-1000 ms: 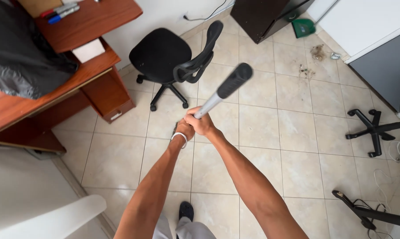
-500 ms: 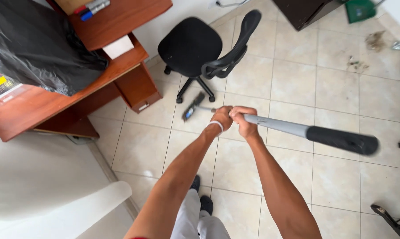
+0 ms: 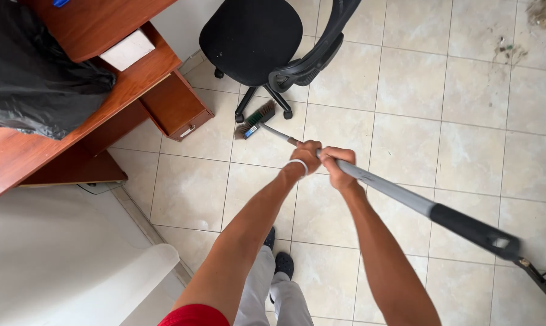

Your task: Sweeping debris off a tiled floor using a broom and then adjusting a bicycle trainer device.

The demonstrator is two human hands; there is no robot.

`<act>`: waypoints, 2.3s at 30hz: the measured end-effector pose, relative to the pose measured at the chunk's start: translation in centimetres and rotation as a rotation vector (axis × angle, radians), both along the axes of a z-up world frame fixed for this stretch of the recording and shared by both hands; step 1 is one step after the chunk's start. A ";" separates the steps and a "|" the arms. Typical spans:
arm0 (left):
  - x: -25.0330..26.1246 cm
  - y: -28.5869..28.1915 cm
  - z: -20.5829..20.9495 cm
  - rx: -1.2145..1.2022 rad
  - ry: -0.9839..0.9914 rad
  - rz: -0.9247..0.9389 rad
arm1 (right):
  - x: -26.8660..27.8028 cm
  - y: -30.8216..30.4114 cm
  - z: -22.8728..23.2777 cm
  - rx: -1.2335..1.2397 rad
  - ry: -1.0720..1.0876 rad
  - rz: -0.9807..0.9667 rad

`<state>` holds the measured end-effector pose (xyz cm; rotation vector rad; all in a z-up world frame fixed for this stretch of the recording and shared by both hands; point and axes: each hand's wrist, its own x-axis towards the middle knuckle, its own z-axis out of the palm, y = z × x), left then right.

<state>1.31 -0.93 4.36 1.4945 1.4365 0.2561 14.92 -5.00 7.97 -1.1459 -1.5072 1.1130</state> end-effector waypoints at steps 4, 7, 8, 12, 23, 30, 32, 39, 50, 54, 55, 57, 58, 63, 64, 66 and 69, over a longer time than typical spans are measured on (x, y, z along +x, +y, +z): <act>4.2 -0.8 0.1 0.020 0.001 -0.033 | 3.4 0.3 3.2 0.064 0.059 0.041; 6.1 -2.3 4.4 -0.025 -0.062 0.027 | 5.6 -0.3 4.9 -0.089 -0.048 0.032; 6.9 -2.5 4.3 -0.062 -0.105 0.065 | 6.1 0.1 5.0 -0.070 -0.072 0.044; 7.9 -3.0 2.1 -0.043 -0.160 0.081 | 6.9 0.0 3.0 -0.091 -0.252 0.143; 2.8 -1.7 -4.3 0.224 -0.158 0.030 | -3.8 1.6 9.8 -0.104 -0.655 0.197; -4.2 -1.5 -0.6 0.403 -0.153 0.070 | -10.1 1.8 14.3 -0.038 -0.370 0.258; -8.2 -2.3 0.5 0.372 -0.041 0.121 | -12.3 2.2 12.6 -0.031 -0.295 0.326; -21.0 -5.8 5.8 0.137 0.142 0.423 | -22.2 1.8 11.1 -0.159 0.233 0.570; -22.2 -3.6 -1.9 0.207 -0.047 0.471 | -23.5 1.3 2.1 0.104 0.108 0.390; -18.4 -3.8 -4.2 0.227 -0.094 0.466 | -19.4 0.8 0.0 0.094 0.082 0.342; -17.3 -3.9 -3.8 0.229 -0.098 0.470 | -18.3 0.7 0.0 0.096 0.078 0.345; -15.3 -3.8 -2.9 0.169 -0.036 0.376 | -16.2 0.6 0.1 0.054 0.032 0.273; -14.5 -3.6 -2.5 0.176 -0.035 0.380 | -15.3 0.7 0.1 0.061 0.034 0.277; -9.5 -4.3 -2.1 0.025 0.000 0.357 | -10.2 0.0 0.8 0.033 0.048 0.259; -8.2 -4.4 -1.1 0.025 0.000 0.360 | -8.9 0.1 0.9 0.033 0.049 0.263; -5.5 -4.7 0.7 -0.022 0.024 0.346 | -6.0 -0.1 1.1 0.008 0.073 0.274; -0.8 -5.0 3.4 -0.103 -0.008 0.374 | -1.0 0.6 1.5 0.016 0.054 0.302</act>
